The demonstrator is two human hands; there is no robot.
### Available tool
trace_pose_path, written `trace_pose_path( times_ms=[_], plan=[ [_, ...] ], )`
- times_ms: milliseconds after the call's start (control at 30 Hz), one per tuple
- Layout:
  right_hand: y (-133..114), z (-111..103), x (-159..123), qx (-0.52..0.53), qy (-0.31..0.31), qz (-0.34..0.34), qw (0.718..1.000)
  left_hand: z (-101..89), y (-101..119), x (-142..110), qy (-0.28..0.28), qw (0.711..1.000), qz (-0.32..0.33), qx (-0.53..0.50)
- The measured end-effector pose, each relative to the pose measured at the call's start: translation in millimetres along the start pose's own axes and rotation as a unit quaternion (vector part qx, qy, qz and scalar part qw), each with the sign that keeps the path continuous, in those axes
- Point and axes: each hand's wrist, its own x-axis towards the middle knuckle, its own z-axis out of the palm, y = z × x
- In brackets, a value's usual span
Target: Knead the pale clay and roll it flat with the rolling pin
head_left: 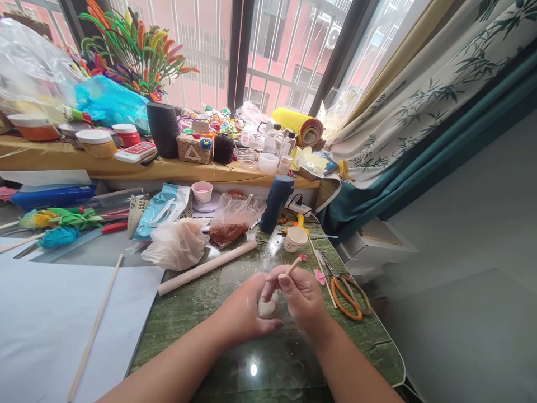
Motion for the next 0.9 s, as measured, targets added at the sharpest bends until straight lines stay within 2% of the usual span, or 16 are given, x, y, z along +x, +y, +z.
trace_pose_path(
  times_ms=[133, 267, 367, 433, 500, 567, 633, 800, 900],
  plan=[
    [14.7, 17.3, 0.2, 0.06, 0.097, -0.001, 0.993, -1.4, 5.9, 2.2, -0.001, 1.0, 0.026, 0.004],
    [13.6, 23.5, -0.5, 0.064, 0.118, -0.028, 0.99, -1.4, 6.2, 2.9, -0.006, 1.0, 0.029, 0.009],
    [-18.3, 12.9, 6.2, 0.087, 0.117, -0.079, 0.986, 0.4, 1.3, 1.8, -0.015, 1.0, 0.008, 0.021],
    [-48.4, 3.1, 15.6, 0.123, 0.083, -0.11, 0.983, 1.4, -1.5, 0.8, -0.015, 1.0, -0.003, 0.025],
    [-73.9, -4.2, 25.2, 0.137, 0.049, -0.109, 0.983, 1.4, -2.4, 0.0, -0.014, 1.0, -0.007, 0.023],
    [-86.4, -7.0, 31.2, 0.16, 0.039, -0.1, 0.981, 0.6, -1.8, -1.1, -0.015, 1.0, -0.011, 0.018],
    [-84.2, -6.5, 32.4, 0.191, 0.048, -0.099, 0.975, -0.4, -0.5, -2.6, -0.014, 1.0, -0.02, 0.01],
    [-57.6, -2.8, 27.3, 0.21, 0.083, -0.061, 0.972, -1.5, 1.0, -6.7, -0.01, 0.998, -0.059, -0.009],
    [-57.1, -1.9, 29.8, 0.214, 0.085, -0.064, 0.971, -0.5, -1.0, -6.7, -0.016, 0.998, -0.062, -0.004]
  ],
)
